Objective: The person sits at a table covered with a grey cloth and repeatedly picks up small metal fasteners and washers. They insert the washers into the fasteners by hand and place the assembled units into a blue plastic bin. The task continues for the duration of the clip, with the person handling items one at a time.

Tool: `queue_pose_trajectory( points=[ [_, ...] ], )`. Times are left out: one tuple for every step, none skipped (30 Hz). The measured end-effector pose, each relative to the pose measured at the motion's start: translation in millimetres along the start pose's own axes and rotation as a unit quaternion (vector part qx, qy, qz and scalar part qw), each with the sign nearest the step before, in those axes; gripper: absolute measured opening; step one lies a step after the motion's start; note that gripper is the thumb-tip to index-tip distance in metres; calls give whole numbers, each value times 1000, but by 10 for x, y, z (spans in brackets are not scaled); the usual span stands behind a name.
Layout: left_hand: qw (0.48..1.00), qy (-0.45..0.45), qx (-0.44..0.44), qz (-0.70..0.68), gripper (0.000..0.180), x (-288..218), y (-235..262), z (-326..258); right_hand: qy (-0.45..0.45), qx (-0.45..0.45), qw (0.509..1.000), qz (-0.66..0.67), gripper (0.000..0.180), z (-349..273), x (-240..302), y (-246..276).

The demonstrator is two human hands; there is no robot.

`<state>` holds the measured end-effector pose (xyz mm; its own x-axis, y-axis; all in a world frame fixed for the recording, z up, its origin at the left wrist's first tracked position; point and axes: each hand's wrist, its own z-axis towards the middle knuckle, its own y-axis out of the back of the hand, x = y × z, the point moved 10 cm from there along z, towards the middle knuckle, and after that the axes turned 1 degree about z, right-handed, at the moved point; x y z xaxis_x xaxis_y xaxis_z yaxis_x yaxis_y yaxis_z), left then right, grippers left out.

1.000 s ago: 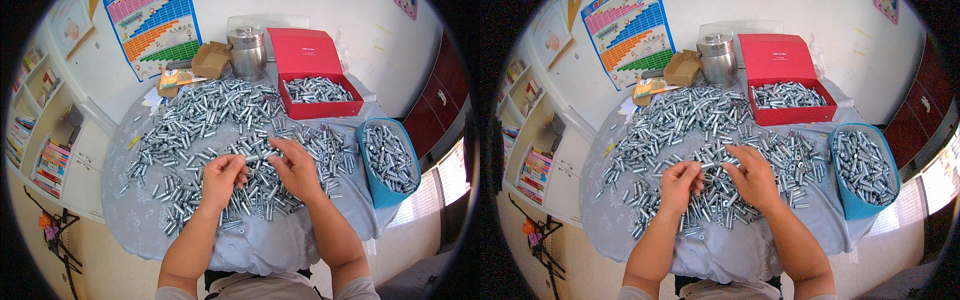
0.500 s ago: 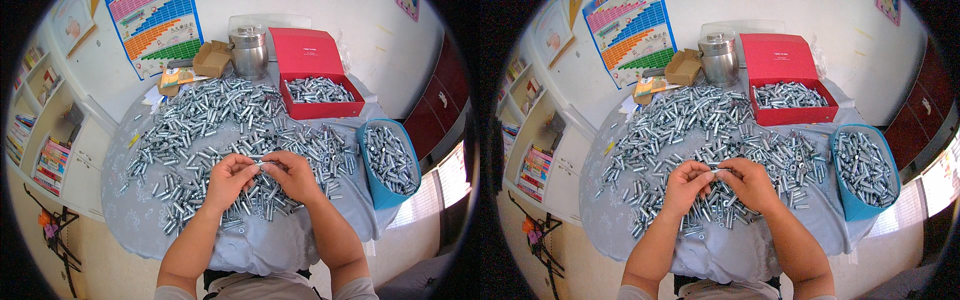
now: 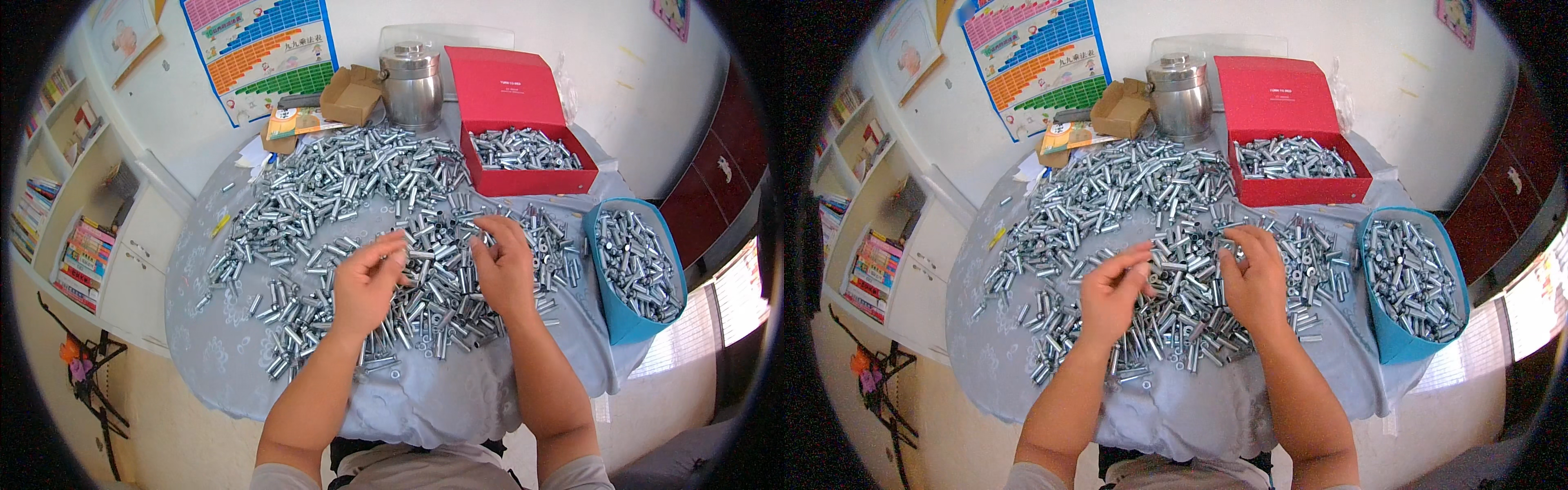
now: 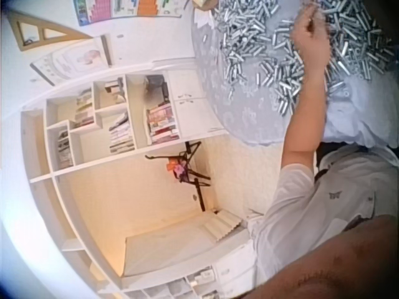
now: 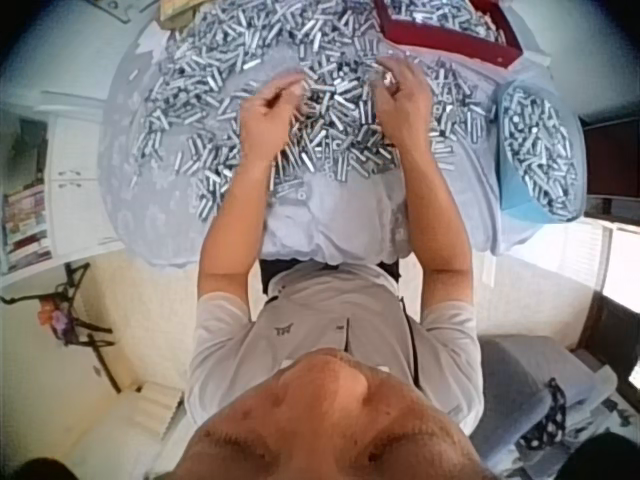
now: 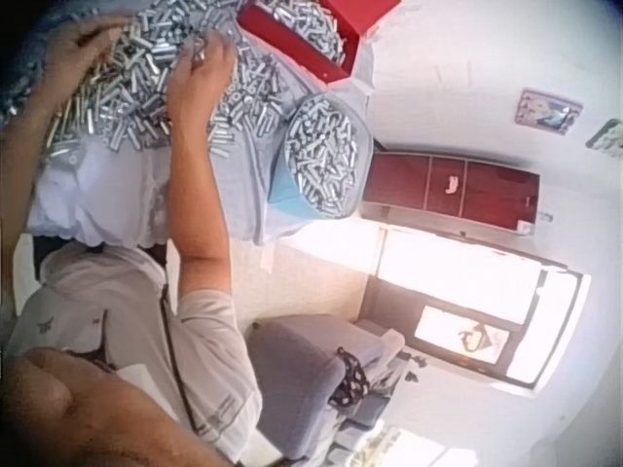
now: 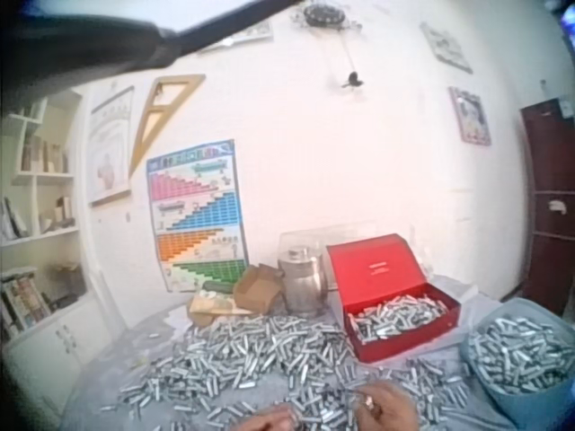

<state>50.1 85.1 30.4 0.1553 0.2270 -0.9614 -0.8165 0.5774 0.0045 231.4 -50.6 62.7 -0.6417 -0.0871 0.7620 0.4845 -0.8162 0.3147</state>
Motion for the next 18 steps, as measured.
queue_pose_trajectory(
  points=[
    [999,-7,-33,6,18,-30,124,31,-3,6,1000,0,23,-7,0,-12],
    [998,-1,-58,33,18,-100,232,43,-6,12,1000,0,23,-9,3,-28],
    [995,20,-63,71,18,-127,311,49,-9,19,1000,0,22,-15,10,-44],
    [991,41,-68,108,18,-146,399,50,-5,25,1000,0,22,-20,33,-52],
    [985,62,-74,146,17,-168,492,46,0,31,1000,2,22,-24,57,-65],
    [978,73,-70,182,17,-204,553,44,5,37,999,3,21,-28,79,-81],
    [970,54,-51,230,17,-256,594,44,8,39,999,6,21,-31,96,-91],
    [959,36,-31,278,17,-304,643,34,11,40,999,10,21,-40,112,-102],
    [946,17,-11,325,17,-340,685,26,14,40,999,13,20,-47,123,-106],
    [922,-26,16,385,17,-375,709,-15,18,41,999,19,20,-56,140,-113],
    [916,-20,57,396,17,-377,682,-76,21,43,999,18,20,-65,153,-124],
    [909,-13,98,406,17,-417,635,-152,23,43,999,17,20,-73,165,-132],
    [899,-7,139,415,17,-410,577,-225,25,44,999,16,20,-82,172,-138],
    [879,-41,173,441,20,-426,502,-310,22,46,999,19,20,-86,182,-152],
    [868,-52,189,456,21,-388,462,-368,19,48,998,23,20,-90,190,-165],
    [856,-63,206,471,22,-324,406,-414,17,50,998,26,20,-97,194,-177],
    [843,-74,221,484,23,-280,341,-444,16,51,998,26,20,-95,191,-179],
    [844,-43,223,486,25,-212,333,-444,16,52,998,26,19,-94,176,-176]
  ],
)
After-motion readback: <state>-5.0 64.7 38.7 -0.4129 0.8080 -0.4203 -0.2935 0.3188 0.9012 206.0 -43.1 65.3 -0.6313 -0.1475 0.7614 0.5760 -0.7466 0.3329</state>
